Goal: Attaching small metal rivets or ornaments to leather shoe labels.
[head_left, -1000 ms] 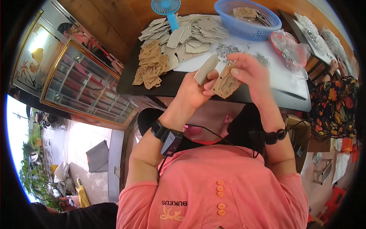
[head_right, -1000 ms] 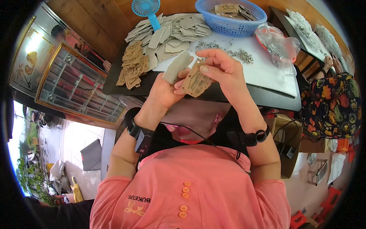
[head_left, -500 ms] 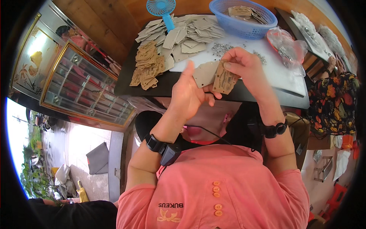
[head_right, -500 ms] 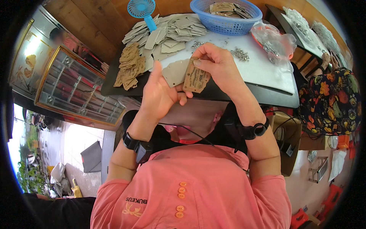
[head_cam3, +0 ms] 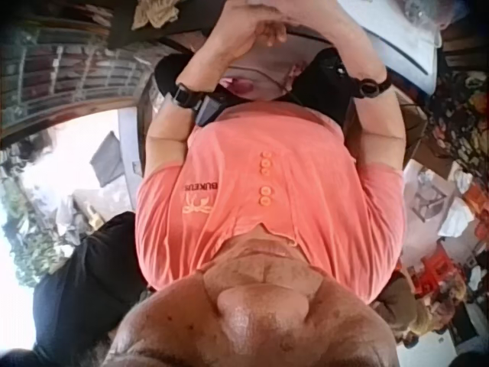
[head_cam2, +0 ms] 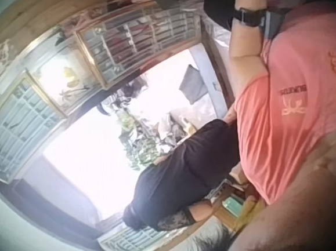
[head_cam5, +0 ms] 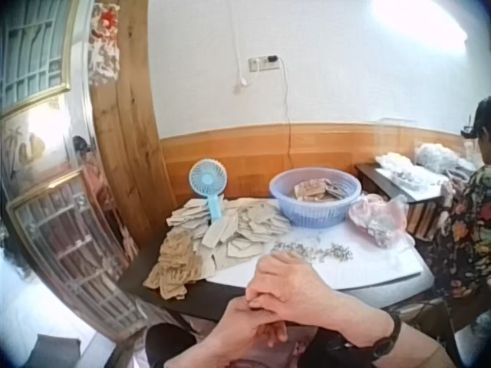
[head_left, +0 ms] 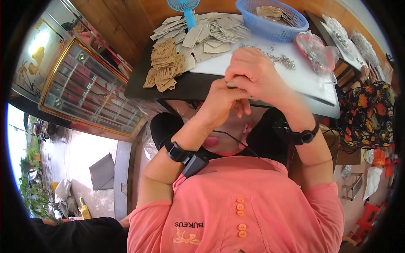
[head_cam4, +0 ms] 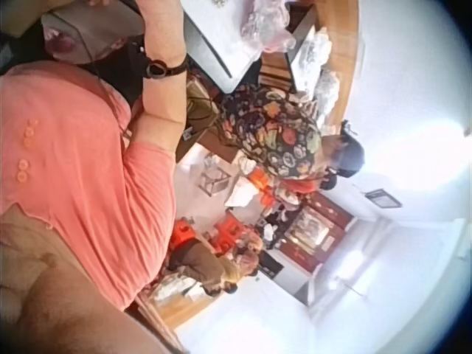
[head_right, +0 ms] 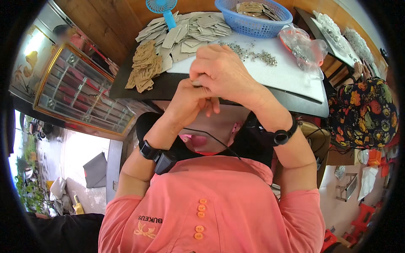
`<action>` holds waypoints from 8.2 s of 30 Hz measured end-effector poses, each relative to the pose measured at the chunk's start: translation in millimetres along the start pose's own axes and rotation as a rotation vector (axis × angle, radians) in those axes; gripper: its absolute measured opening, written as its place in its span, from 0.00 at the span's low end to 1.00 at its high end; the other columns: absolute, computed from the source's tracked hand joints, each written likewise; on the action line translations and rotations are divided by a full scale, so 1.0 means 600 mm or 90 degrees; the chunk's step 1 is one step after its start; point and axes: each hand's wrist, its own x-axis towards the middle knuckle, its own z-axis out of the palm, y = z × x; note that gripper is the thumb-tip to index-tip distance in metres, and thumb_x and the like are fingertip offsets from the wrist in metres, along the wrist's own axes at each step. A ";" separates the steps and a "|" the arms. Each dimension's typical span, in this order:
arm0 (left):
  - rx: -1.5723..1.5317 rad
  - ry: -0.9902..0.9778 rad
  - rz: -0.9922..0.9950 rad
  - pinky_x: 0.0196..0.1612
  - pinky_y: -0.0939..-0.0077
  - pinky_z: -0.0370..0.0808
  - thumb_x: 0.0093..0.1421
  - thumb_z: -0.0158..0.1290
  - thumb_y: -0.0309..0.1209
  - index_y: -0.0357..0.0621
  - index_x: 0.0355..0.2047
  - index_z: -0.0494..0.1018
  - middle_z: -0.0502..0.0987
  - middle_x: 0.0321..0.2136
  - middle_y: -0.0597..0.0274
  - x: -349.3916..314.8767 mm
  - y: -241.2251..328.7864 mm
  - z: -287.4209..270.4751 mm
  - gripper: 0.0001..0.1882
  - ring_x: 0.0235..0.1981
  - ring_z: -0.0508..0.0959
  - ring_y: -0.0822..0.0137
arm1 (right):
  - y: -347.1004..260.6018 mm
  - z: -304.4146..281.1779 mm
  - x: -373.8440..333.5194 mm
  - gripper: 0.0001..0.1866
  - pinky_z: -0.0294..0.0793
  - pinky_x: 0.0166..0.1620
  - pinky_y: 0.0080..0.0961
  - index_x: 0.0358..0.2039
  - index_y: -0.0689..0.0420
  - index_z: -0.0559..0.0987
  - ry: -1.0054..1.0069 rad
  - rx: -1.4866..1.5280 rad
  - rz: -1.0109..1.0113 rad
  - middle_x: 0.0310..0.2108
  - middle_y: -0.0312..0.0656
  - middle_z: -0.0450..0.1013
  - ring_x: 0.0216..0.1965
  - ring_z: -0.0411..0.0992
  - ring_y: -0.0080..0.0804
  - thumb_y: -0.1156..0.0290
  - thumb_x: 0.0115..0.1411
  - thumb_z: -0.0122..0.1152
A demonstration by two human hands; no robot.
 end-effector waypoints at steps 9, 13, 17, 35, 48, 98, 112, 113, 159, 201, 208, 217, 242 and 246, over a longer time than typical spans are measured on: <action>-0.049 0.069 0.072 0.23 0.79 0.70 0.55 0.60 0.25 0.35 0.47 0.70 0.80 0.33 0.55 -0.002 0.003 -0.020 0.20 0.24 0.78 0.66 | 0.000 -0.001 -0.085 0.13 0.72 0.39 0.18 0.42 0.61 0.78 0.104 0.462 0.413 0.32 0.33 0.75 0.33 0.72 0.19 0.77 0.55 0.65; 0.169 0.169 0.167 0.27 0.80 0.71 0.52 0.62 0.24 0.37 0.49 0.70 0.79 0.33 0.58 0.004 -0.016 -0.014 0.23 0.27 0.77 0.69 | -0.015 0.000 -0.094 0.08 0.72 0.37 0.16 0.37 0.62 0.78 0.205 0.429 0.431 0.31 0.33 0.76 0.33 0.72 0.16 0.78 0.55 0.64; 0.396 0.370 0.429 0.31 0.83 0.70 0.50 0.62 0.21 0.40 0.45 0.72 0.76 0.33 0.65 -0.002 -0.024 -0.016 0.21 0.32 0.75 0.74 | -0.015 -0.004 -0.111 0.09 0.73 0.35 0.21 0.35 0.61 0.78 0.172 0.229 0.436 0.29 0.36 0.76 0.30 0.74 0.22 0.76 0.53 0.66; 0.292 0.267 0.296 0.45 0.82 0.72 0.66 0.50 0.26 0.32 0.49 0.73 0.79 0.38 0.62 -0.024 -0.052 -0.015 0.14 0.38 0.75 0.77 | -0.059 0.065 -0.125 0.20 0.70 0.40 0.35 0.41 0.54 0.76 0.186 -0.040 0.214 0.35 0.43 0.72 0.38 0.72 0.42 0.71 0.45 0.70; 0.784 0.082 0.442 0.41 0.68 0.69 0.57 0.54 0.24 0.38 0.41 0.73 0.72 0.33 0.56 0.023 -0.049 -0.038 0.11 0.37 0.71 0.58 | 0.003 0.045 -0.154 0.13 0.71 0.38 0.33 0.38 0.56 0.79 0.187 0.020 0.337 0.28 0.40 0.72 0.33 0.72 0.39 0.74 0.50 0.66; -0.093 0.079 0.063 0.30 0.70 0.78 0.59 0.55 0.22 0.31 0.51 0.71 0.78 0.43 0.49 0.012 -0.037 0.034 0.19 0.37 0.79 0.61 | -0.029 0.018 -0.150 0.06 0.66 0.25 0.13 0.29 0.59 0.75 0.264 0.564 0.577 0.24 0.32 0.72 0.23 0.66 0.14 0.72 0.60 0.63; -0.056 0.124 0.031 0.25 0.73 0.77 0.54 0.56 0.17 0.30 0.46 0.73 0.78 0.38 0.49 0.038 -0.023 0.016 0.18 0.33 0.80 0.61 | -0.018 -0.005 -0.135 0.07 0.66 0.25 0.13 0.34 0.61 0.79 0.159 0.505 0.653 0.26 0.34 0.75 0.21 0.70 0.17 0.71 0.59 0.63; -0.058 0.127 0.038 0.25 0.73 0.77 0.54 0.56 0.17 0.30 0.46 0.73 0.78 0.38 0.49 0.041 -0.017 0.007 0.18 0.33 0.80 0.61 | -0.009 -0.021 -0.128 0.07 0.67 0.26 0.14 0.35 0.60 0.79 0.113 0.435 0.657 0.26 0.33 0.75 0.22 0.70 0.17 0.71 0.59 0.62; -0.021 0.124 0.105 0.22 0.81 0.72 0.53 0.57 0.17 0.33 0.41 0.76 0.79 0.32 0.57 0.069 -0.032 -0.041 0.13 0.25 0.75 0.72 | 0.120 -0.070 -0.101 0.26 0.65 0.51 0.45 0.57 0.51 0.72 -0.296 -0.440 0.316 0.56 0.39 0.69 0.55 0.68 0.41 0.52 0.62 0.53; 0.010 0.129 0.139 0.22 0.81 0.71 0.53 0.58 0.16 0.33 0.41 0.76 0.80 0.33 0.56 0.069 -0.040 -0.037 0.14 0.21 0.74 0.73 | 0.211 -0.055 -0.050 0.26 0.64 0.57 0.43 0.57 0.53 0.72 -0.317 -0.415 0.324 0.57 0.42 0.68 0.56 0.67 0.44 0.52 0.64 0.51; 0.020 0.117 0.137 0.22 0.81 0.71 0.53 0.57 0.17 0.33 0.41 0.76 0.80 0.33 0.56 0.064 -0.039 -0.043 0.13 0.22 0.74 0.73 | 0.145 -0.089 -0.077 0.24 0.64 0.57 0.44 0.56 0.54 0.73 -0.364 -0.368 0.343 0.56 0.42 0.68 0.56 0.67 0.45 0.54 0.65 0.51; 0.015 0.111 0.140 0.23 0.81 0.71 0.53 0.57 0.17 0.33 0.41 0.76 0.79 0.33 0.57 0.067 -0.040 -0.041 0.13 0.22 0.74 0.73 | 0.188 -0.063 -0.059 0.26 0.64 0.57 0.45 0.57 0.54 0.72 -0.316 -0.390 0.341 0.58 0.43 0.68 0.57 0.66 0.45 0.52 0.65 0.50; 0.070 0.143 0.162 0.23 0.80 0.72 0.53 0.58 0.16 0.34 0.42 0.77 0.79 0.33 0.58 0.063 -0.042 -0.035 0.14 0.24 0.75 0.72 | 0.084 -0.097 -0.168 0.25 0.64 0.51 0.41 0.56 0.45 0.74 -0.212 -0.458 0.262 0.58 0.43 0.66 0.58 0.63 0.44 0.53 0.58 0.60; 0.063 0.139 0.163 0.23 0.80 0.72 0.53 0.57 0.16 0.33 0.42 0.77 0.79 0.34 0.57 0.063 -0.046 -0.038 0.14 0.26 0.76 0.71 | 0.079 -0.098 -0.181 0.24 0.63 0.51 0.41 0.55 0.44 0.75 -0.162 -0.469 0.254 0.58 0.42 0.66 0.58 0.63 0.43 0.54 0.58 0.61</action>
